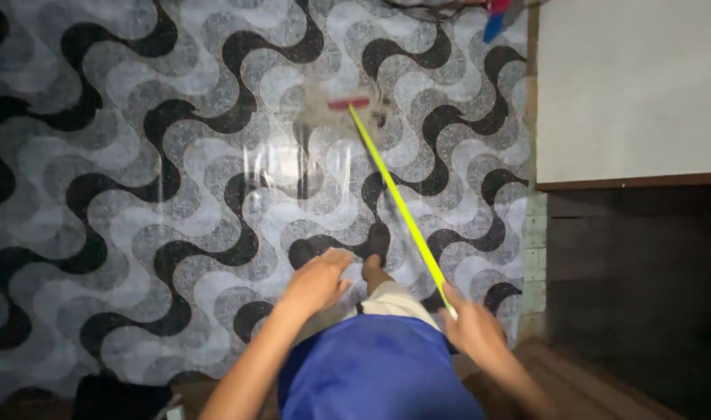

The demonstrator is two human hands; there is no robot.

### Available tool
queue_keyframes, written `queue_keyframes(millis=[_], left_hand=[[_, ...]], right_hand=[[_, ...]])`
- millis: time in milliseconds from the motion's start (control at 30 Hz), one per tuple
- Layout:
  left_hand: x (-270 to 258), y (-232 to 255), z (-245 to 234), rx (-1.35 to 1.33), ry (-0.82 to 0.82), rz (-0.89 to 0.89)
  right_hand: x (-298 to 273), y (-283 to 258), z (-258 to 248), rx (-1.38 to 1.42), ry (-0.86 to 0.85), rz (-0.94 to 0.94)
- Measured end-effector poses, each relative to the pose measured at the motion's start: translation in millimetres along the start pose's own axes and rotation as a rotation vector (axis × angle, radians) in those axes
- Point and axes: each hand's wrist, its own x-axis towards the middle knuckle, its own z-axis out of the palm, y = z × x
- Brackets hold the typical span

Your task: The person mops a patterned tiled floor in a bedroom using a yellow-handled mop. They move the mop back and forth across the floor, covering different areas while standing.

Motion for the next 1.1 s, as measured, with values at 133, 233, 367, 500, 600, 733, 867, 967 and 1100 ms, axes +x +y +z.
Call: queue_keyframes(millis=[133,233,367,500,600,733,867,967,1100], left_hand=[[-2.3,-17.4,-3.0,0.028,0.020,0.106],[-17.1,-12.0,-12.4,-0.016,-0.093,0.007],[-37.0,9.6,-14.5,-0.076,-0.161,-0.078],[-47.3,38.5,-25.1,-0.216,-0.123,-0.227],[-34.0,35.3,0.2,-0.423,0.034,-0.318],[-1.2,20.7,49.8,-0.703,0.268,-0.322],[-5.6,56.4,69.9,-0.947,0.380,-0.503],[-12.5,52.6,117.2,-1.240,0.399,-0.516],[-32.3,73.9,143.6,-1.004,0.352,-0.548]], right_hand=[[-77.6,11.0,1.6,-0.086,-0.124,0.144],[-68.0,26.8,34.3,-0.066,0.000,0.113],[-53.5,-37.4,11.1,-0.048,0.027,0.104],[-23.1,-91.0,-14.7,0.052,0.103,-0.073],[26.3,-112.2,-11.0,0.150,0.132,-0.248],[61.5,-131.7,12.6,0.345,0.083,-0.416],[-3.0,-122.6,22.3,0.364,0.030,-0.431],[11.7,-84.6,81.8,0.548,-0.001,-0.496],[6.3,-58.8,120.3,0.731,-0.047,-0.562]])
